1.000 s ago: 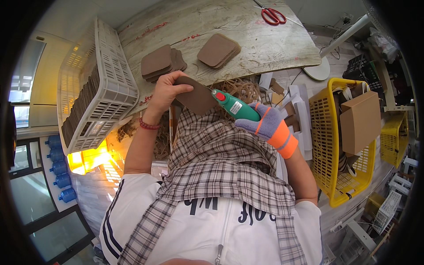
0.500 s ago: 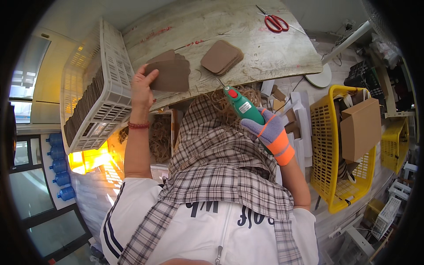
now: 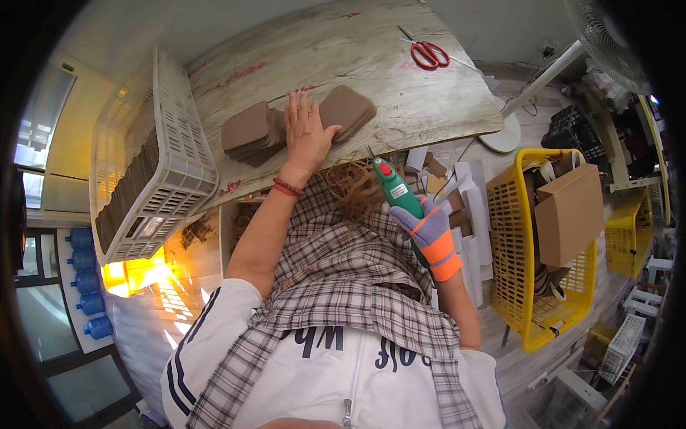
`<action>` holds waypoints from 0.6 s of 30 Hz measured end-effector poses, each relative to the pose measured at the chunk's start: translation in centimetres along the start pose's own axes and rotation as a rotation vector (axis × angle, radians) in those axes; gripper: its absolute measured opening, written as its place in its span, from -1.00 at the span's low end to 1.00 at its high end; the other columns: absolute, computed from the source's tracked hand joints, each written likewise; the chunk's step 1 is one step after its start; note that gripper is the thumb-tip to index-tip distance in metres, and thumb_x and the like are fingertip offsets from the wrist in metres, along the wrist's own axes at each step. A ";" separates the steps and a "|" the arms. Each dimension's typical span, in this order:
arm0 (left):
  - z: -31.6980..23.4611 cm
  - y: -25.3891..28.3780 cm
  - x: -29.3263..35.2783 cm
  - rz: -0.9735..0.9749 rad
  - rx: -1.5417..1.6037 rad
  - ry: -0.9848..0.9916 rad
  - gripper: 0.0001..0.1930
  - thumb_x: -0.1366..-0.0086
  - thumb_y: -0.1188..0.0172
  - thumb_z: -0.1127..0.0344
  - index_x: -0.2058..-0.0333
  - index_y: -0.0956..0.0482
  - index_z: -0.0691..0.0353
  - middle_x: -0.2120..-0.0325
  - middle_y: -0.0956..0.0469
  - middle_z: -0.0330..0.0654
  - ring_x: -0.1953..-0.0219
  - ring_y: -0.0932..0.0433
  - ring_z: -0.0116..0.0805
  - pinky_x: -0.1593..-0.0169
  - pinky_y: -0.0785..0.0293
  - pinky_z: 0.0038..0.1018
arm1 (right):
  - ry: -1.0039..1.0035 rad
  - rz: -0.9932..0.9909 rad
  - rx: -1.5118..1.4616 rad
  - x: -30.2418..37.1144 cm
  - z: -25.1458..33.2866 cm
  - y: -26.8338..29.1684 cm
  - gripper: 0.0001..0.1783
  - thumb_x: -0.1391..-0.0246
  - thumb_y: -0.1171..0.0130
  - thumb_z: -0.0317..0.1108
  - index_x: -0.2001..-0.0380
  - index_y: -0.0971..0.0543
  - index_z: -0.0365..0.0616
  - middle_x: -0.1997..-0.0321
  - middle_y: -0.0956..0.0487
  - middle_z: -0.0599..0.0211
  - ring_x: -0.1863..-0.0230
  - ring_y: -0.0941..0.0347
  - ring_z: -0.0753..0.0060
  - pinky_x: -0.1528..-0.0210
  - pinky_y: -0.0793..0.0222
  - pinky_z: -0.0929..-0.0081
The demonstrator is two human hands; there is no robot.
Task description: The person uses a rotary tool to trim the edges of rectangular cardboard pieces one at a time, then places the finished pieces into a white plastic crate. The person handles each piece individually and stacks them in the crate.
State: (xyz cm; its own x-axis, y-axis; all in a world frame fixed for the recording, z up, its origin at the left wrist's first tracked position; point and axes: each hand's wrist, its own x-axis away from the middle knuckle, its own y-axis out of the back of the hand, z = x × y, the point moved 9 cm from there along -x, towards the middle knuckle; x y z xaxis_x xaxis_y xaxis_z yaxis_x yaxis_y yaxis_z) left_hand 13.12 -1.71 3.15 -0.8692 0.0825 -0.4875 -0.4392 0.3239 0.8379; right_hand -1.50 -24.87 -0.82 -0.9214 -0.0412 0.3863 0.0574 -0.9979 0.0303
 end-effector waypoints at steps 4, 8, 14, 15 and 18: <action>1.3 -2.2 0.6 0.052 0.118 0.213 -0.35 0.00 -0.36 0.12 0.02 -0.37 0.44 -0.16 -0.13 0.15 -0.31 0.12 0.08 -0.31 0.13 -0.08 | 0.014 -0.029 -0.014 0.1 -0.7 0.8 -0.66 0.04 -0.32 -0.25 0.31 -0.48 -0.26 0.61 -0.50 0.42 0.67 -0.36 0.67 0.63 -0.26 0.68; 0.4 -0.2 0.2 -0.068 0.304 0.234 -0.52 0.04 -0.38 0.27 0.18 -0.38 0.32 -0.02 -0.28 0.05 -0.22 -0.05 -0.03 -0.25 0.03 -0.12 | -0.001 -0.040 0.015 -0.3 -1.2 1.2 -0.67 0.04 -0.31 -0.24 0.31 -0.48 -0.25 0.61 -0.50 0.42 0.67 -0.37 0.67 0.63 -0.24 0.66; 3.0 -3.4 1.7 0.028 1.177 0.599 -0.71 -0.06 -0.28 0.48 0.27 -0.37 0.27 0.23 -0.47 -0.13 0.17 -0.46 -0.25 0.06 -0.41 -0.31 | 0.021 -0.052 -0.039 -0.3 -0.4 0.8 -0.67 0.03 -0.30 -0.23 0.34 -0.48 -0.26 0.61 -0.50 0.41 0.66 -0.38 0.65 0.62 -0.25 0.67; 2.2 -3.4 1.9 -0.016 1.428 0.648 -0.74 -0.09 -0.24 0.51 0.26 -0.37 0.27 0.23 -0.49 -0.14 0.19 -0.48 -0.26 0.08 -0.44 -0.34 | 0.018 -0.058 -0.051 -0.4 -0.3 0.9 -0.68 0.03 -0.30 -0.24 0.34 -0.48 -0.26 0.61 -0.50 0.40 0.67 -0.38 0.65 0.62 -0.26 0.68; -1.0 -2.8 2.2 -0.076 2.035 0.796 -0.74 -0.15 -0.16 0.58 0.17 -0.39 0.26 0.15 -0.48 -0.12 0.09 -0.46 -0.25 -0.05 -0.41 -0.34 | 0.044 -0.087 -0.047 -0.5 0.8 0.9 -0.68 0.04 -0.30 -0.24 0.35 -0.48 -0.27 0.60 -0.51 0.39 0.66 -0.38 0.65 0.62 -0.27 0.69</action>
State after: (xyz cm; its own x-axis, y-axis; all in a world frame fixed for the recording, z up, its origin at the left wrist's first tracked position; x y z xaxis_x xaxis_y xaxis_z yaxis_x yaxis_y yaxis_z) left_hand 12.22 -3.33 0.03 -0.9872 -0.0990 0.1251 -0.1595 0.6247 -0.7644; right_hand -0.64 -25.72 -0.26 -0.9384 0.0441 0.3428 -0.0402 -0.9990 0.0185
